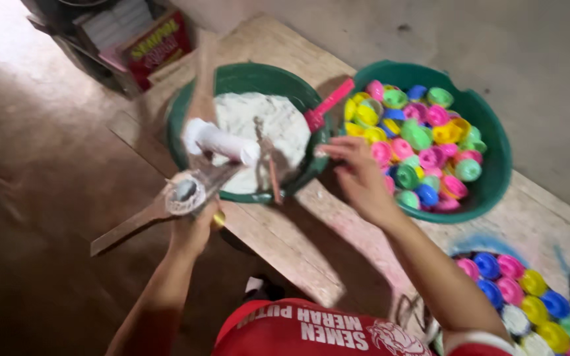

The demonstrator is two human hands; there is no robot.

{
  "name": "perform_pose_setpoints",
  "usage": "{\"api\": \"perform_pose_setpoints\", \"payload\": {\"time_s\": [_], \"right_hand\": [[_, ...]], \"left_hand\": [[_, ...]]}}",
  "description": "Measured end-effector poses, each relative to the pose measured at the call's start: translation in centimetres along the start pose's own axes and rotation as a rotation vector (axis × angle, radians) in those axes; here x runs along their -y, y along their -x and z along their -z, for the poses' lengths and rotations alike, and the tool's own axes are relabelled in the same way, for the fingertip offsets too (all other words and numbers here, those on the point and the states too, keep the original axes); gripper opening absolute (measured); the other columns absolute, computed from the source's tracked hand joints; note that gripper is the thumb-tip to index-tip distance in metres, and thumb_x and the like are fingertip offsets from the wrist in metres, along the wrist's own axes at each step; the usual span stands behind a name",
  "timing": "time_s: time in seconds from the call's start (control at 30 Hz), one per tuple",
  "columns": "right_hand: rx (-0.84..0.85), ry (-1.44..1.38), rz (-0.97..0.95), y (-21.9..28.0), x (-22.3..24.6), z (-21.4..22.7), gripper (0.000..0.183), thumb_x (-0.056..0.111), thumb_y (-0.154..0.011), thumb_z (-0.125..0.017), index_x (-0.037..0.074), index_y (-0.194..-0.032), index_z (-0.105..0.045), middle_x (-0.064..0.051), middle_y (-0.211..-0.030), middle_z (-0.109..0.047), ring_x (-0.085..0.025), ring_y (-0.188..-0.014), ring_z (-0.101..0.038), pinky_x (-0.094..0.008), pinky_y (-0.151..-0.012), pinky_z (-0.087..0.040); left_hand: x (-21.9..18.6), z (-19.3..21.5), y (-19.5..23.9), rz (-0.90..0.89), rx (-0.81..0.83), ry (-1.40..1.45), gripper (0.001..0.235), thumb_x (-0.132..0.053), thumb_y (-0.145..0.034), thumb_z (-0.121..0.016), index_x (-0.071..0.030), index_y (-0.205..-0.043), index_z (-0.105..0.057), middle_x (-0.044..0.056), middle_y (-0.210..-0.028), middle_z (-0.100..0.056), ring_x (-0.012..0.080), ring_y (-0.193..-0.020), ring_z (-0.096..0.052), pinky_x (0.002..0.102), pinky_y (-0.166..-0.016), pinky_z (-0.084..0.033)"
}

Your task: The person scoops white powder from a green basin using a wooden scoop and fills colorful plastic bottle caps arranged in a circular tray. The person repeatedly scoops powder and deposits it into each cap, then levels the contents with the scoop.

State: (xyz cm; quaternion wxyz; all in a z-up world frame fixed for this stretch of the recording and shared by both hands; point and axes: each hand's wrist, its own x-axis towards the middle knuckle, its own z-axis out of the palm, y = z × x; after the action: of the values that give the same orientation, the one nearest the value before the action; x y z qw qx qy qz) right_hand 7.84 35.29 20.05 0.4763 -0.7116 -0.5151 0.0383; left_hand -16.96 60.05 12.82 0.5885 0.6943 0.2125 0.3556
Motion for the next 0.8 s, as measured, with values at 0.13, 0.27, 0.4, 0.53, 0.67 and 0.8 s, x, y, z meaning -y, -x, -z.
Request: {"api": "perform_pose_setpoints", "payload": {"time_s": [0.13, 0.27, 0.4, 0.53, 0.67, 0.8], "right_hand": [[0.241, 0.34, 0.131, -10.5, -3.1, -13.1, 0.059, 0.001, -0.078, -0.058, 0.021, -0.133, -0.07, -0.02, -0.145, -0.048, -0.04, -0.131, -0.046, -0.048, -0.112, -0.04], [0.351, 0.591, 0.334, -14.3, -4.7, -21.4, 0.06, 0.028, -0.066, -0.078, 0.023, -0.126, -0.073, -0.029, -0.145, -0.044, -0.05, -0.131, -0.043, -0.073, -0.109, -0.027], [0.39, 0.627, 0.083, -13.5, -9.2, -20.5, 0.035, 0.029, -0.083, -0.074, 0.013, -0.114, -0.067, -0.019, -0.154, -0.048, -0.04, -0.134, -0.05, -0.05, -0.104, -0.049], [0.718, 0.764, -0.317, -11.3, -13.3, -15.3, 0.081, 0.037, -0.084, -0.075, -0.013, -0.136, -0.04, -0.028, -0.103, -0.069, -0.042, -0.097, -0.07, -0.05, -0.08, -0.056], [0.615, 0.799, -0.381, -11.1, -11.8, -8.8, 0.025, 0.015, -0.099, -0.057, 0.006, -0.121, -0.06, -0.022, -0.094, -0.073, -0.044, -0.09, -0.07, -0.055, -0.079, -0.054], [0.638, 0.382, -0.25, -12.4, -7.1, -8.7, 0.037, 0.018, -0.091, -0.061, 0.022, -0.128, -0.062, -0.018, -0.093, -0.073, -0.039, -0.082, -0.071, -0.05, -0.073, -0.056]], "left_hand": [[4.1, 3.8, -7.3, -0.014, -0.137, -0.174, 0.019, -0.008, -0.087, -0.068, 0.0, -0.104, -0.062, 0.009, -0.095, -0.064, 0.0211, -0.083, -0.062, 0.037, -0.07, -0.051], [9.6, 5.1, -13.3, -0.462, -0.208, -0.505, 0.026, -0.009, -0.089, -0.075, -0.004, -0.109, -0.059, 0.007, -0.101, -0.065, 0.0241, -0.094, -0.064, 0.038, -0.086, -0.051], [12.7, 4.0, -15.9, -0.364, -0.186, -0.38, 0.036, -0.009, -0.083, -0.077, -0.002, -0.114, -0.059, 0.009, -0.103, -0.065, 0.0249, -0.097, -0.064, 0.037, -0.087, -0.051], [11.3, 2.8, -15.9, -0.215, -0.138, -0.497, 0.037, -0.012, -0.086, -0.081, -0.006, -0.116, -0.061, 0.008, -0.105, -0.067, 0.0229, -0.099, -0.065, 0.034, -0.084, -0.051], [7.9, 2.5, -15.5, -0.286, -0.184, -0.206, 0.043, -0.007, -0.078, -0.079, -0.004, -0.117, -0.06, 0.008, -0.108, -0.067, 0.0215, -0.102, -0.066, 0.033, -0.092, -0.052], [6.1, 2.3, -15.5, -0.36, -0.201, -0.189, 0.038, -0.005, -0.082, -0.08, -0.003, -0.116, -0.061, 0.011, -0.114, -0.065, 0.0237, -0.111, -0.064, 0.034, -0.098, -0.051]]}}
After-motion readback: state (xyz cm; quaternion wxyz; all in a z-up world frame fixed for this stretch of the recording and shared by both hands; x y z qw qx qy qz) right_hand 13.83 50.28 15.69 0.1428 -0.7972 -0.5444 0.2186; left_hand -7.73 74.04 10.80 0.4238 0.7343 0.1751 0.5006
